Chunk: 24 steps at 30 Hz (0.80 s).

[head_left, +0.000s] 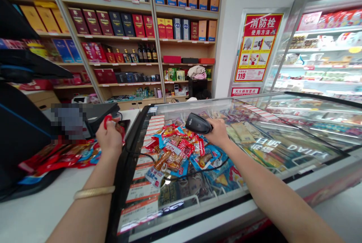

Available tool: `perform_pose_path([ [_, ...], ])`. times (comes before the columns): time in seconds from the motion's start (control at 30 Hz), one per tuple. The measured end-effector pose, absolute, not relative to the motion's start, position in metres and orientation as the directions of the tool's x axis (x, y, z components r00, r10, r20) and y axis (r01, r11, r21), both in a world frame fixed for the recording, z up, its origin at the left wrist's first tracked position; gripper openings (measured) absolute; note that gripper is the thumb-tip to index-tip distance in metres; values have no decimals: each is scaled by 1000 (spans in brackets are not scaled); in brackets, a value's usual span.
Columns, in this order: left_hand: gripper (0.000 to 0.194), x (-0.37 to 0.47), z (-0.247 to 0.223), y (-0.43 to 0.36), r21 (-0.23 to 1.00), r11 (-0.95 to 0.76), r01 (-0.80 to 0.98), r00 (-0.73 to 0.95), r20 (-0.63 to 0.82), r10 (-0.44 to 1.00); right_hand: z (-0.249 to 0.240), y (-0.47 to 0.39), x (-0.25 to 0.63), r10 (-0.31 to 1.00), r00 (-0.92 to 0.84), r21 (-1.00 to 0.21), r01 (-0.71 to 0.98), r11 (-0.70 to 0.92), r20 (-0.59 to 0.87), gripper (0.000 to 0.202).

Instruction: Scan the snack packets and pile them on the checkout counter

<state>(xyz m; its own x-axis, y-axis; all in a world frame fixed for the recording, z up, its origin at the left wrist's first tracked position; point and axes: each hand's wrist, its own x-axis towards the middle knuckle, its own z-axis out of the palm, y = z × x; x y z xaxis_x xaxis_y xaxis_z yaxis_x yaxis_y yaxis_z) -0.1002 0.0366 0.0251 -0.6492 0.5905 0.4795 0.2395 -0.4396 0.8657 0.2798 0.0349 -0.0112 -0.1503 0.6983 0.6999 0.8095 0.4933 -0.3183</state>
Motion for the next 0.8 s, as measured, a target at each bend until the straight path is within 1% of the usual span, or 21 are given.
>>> perform_pose_path([
  [0.03, 22, -88, 27, 37, 885, -458, 86, -697, 382, 607, -11, 34, 280, 693, -150, -318, 807, 497, 705, 23],
  [0.07, 25, -77, 27, 38, 885, -462, -51, -683, 306, 663, -11, 34, 279, 688, -150, -316, 805, 502, 710, 24],
  [0.1, 29, -66, 27, 37, 881, -449, -150, -652, 253, 714, -10, 33, 279, 685, -153, -315, 802, 507, 712, 24],
  [0.13, 34, -57, 26, 37, 876, -429, -219, -597, 228, 769, -10, 33, 278, 684, -159, -314, 799, 512, 712, 25],
  [0.2, 44, -42, 23, 35, 878, -387, -280, -495, 214, 842, -9, 31, 276, 687, -179, -308, 795, 522, 704, 25],
  [0.33, 54, -27, 15, 31, 886, -359, -295, -404, 225, 887, -7, 26, 270, 670, -248, -274, 772, 573, 700, 22],
  [0.53, 70, -14, 9, 28, 911, -376, -169, -337, 305, 891, -4, 16, 259, 641, -365, -235, 717, 656, 675, 32],
  [0.63, 74, -9, 6, 26, 914, -377, -148, -288, 325, 901, -3, 13, 255, 643, -381, -245, 702, 669, 664, 32],
  [0.8, 82, -3, 2, 24, 923, -350, -161, -161, 325, 932, -2, 10, 251, 673, -369, -276, 708, 651, 641, 36],
])
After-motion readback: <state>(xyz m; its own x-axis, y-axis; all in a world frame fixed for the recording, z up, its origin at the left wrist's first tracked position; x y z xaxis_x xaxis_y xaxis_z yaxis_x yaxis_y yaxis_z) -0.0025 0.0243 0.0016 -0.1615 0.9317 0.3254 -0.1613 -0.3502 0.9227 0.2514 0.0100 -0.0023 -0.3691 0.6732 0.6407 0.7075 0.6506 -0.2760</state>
